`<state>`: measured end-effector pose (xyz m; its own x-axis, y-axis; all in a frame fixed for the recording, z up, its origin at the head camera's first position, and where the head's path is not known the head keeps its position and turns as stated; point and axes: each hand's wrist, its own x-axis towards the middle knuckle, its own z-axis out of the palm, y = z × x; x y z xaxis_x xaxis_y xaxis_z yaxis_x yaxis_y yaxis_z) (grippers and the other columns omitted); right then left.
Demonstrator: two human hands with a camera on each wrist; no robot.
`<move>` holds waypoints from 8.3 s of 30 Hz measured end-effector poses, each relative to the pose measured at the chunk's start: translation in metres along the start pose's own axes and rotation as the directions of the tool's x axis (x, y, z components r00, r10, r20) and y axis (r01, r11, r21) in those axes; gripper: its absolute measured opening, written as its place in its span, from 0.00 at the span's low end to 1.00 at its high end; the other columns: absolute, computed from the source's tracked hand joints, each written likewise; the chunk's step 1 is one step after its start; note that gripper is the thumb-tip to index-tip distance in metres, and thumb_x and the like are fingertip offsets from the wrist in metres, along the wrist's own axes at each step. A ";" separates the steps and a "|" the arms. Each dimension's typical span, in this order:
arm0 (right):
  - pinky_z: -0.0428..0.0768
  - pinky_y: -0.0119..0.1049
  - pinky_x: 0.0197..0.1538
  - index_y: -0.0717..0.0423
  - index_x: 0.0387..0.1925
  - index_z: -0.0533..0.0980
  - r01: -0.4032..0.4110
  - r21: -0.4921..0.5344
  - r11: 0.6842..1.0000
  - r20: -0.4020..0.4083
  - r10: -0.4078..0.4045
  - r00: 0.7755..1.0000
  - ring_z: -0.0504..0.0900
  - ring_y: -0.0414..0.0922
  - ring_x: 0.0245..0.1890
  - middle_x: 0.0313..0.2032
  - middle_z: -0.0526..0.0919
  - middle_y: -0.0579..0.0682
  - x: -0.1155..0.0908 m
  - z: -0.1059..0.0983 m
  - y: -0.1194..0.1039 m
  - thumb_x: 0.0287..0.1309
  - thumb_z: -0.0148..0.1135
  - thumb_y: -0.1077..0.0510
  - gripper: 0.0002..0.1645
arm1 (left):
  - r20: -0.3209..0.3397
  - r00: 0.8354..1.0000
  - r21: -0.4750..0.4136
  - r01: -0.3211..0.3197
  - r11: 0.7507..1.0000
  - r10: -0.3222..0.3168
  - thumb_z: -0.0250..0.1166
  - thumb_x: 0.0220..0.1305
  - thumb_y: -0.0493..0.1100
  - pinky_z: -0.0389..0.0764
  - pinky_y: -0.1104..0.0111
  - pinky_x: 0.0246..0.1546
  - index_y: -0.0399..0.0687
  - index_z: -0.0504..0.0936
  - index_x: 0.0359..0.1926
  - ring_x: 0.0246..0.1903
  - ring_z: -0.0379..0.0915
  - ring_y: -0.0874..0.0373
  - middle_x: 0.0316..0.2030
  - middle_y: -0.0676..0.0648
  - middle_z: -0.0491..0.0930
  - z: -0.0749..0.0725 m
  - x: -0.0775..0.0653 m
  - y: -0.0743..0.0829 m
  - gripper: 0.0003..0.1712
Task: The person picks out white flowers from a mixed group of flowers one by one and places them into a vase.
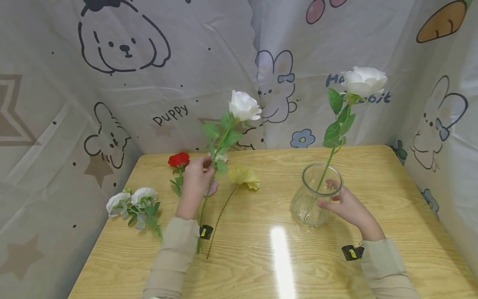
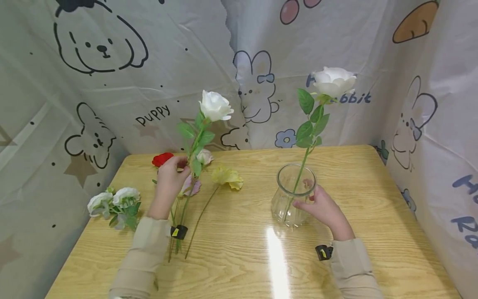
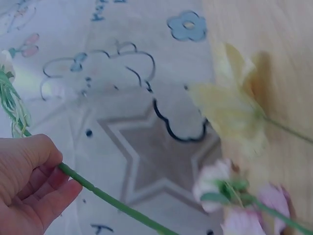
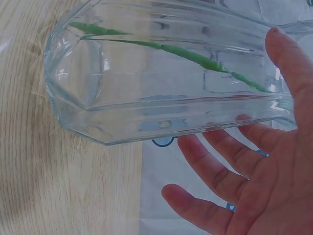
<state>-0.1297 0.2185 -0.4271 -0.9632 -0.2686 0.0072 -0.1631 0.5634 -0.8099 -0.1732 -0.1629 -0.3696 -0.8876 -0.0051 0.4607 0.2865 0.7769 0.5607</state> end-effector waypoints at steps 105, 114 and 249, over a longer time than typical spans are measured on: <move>0.68 0.58 0.48 0.70 0.62 0.52 0.034 0.032 0.999 -0.019 -0.033 0.999 0.64 0.65 0.53 0.58 0.59 0.72 0.002 0.003 0.005 0.51 0.63 0.57 0.43 | 0.400 0.911 0.033 -0.123 0.992 0.100 0.57 0.59 0.40 0.74 0.75 0.25 0.44 0.79 0.44 0.34 0.74 0.56 0.47 0.45 0.74 0.095 -0.007 0.126 0.12; 0.71 0.56 0.44 0.71 0.62 0.51 -0.008 0.002 1.000 -0.001 0.008 1.000 0.67 0.66 0.48 0.56 0.60 0.72 0.001 -0.001 0.003 0.52 0.62 0.55 0.44 | 0.371 0.927 0.058 -0.080 0.995 0.053 0.56 0.61 0.38 0.73 0.73 0.23 0.39 0.77 0.44 0.22 0.69 0.59 0.41 0.43 0.75 0.079 -0.007 0.085 0.11; 0.71 0.56 0.44 0.68 0.63 0.50 0.042 0.031 0.999 -0.008 -0.042 0.999 0.67 0.64 0.49 0.57 0.60 0.72 0.000 0.002 0.006 0.51 0.63 0.58 0.45 | -0.037 0.985 0.014 0.168 0.986 -0.167 0.56 0.59 0.36 0.78 0.60 0.30 0.27 0.74 0.41 0.31 0.76 0.46 0.32 0.36 0.77 -0.039 0.016 0.013 0.13</move>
<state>-0.1305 0.2203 -0.4333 -0.9572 -0.2859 0.0453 -0.1965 0.5270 -0.8269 -0.1695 -0.1776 -0.3281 -0.9090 -0.1584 0.3854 0.1284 0.7735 0.6207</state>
